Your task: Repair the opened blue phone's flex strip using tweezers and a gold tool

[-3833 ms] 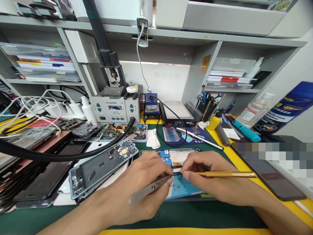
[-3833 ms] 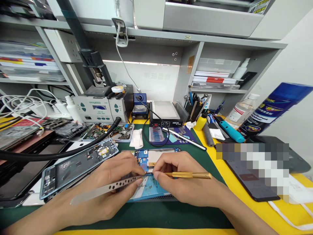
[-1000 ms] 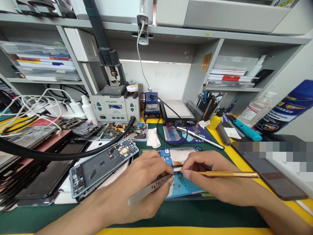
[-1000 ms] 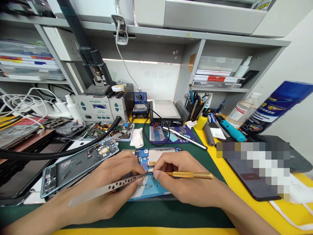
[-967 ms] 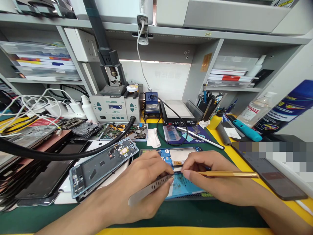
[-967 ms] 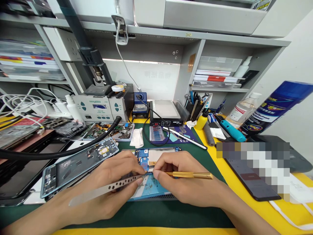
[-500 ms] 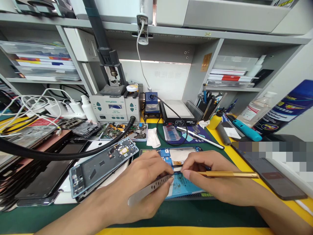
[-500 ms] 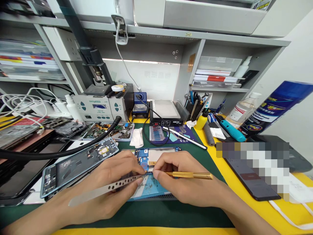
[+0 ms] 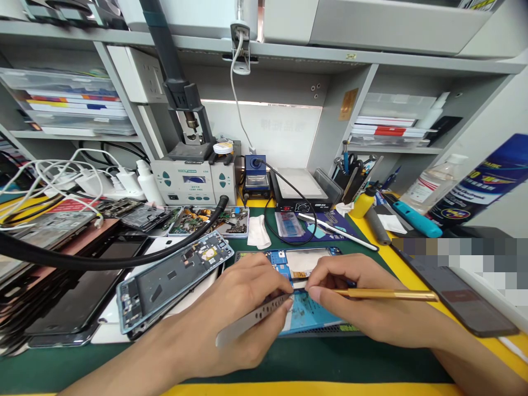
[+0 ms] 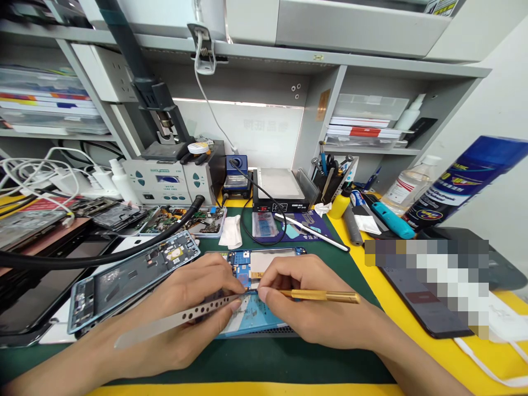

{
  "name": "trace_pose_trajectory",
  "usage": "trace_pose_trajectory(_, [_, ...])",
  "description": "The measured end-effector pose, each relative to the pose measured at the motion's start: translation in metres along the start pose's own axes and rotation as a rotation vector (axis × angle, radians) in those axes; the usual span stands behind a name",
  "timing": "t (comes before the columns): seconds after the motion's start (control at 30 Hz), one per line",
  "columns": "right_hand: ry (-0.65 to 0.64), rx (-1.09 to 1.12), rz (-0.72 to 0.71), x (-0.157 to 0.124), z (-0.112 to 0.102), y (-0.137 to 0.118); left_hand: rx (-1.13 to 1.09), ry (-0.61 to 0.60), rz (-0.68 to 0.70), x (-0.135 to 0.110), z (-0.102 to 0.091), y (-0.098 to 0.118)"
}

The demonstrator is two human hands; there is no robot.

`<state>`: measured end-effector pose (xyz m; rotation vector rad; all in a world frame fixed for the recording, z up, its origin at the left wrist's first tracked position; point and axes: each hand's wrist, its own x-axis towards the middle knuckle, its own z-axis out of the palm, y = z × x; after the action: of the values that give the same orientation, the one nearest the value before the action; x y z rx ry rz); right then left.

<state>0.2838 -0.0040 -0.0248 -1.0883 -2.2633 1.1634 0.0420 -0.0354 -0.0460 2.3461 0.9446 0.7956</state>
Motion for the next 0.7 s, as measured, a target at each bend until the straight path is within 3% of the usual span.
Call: trace_pose_trajectory(0.7, [-0.005,0.011,-0.001,0.0004,0.0002,-0.0001,0.000,-0.010,-0.001,-0.0001,-0.0001,-0.0005])
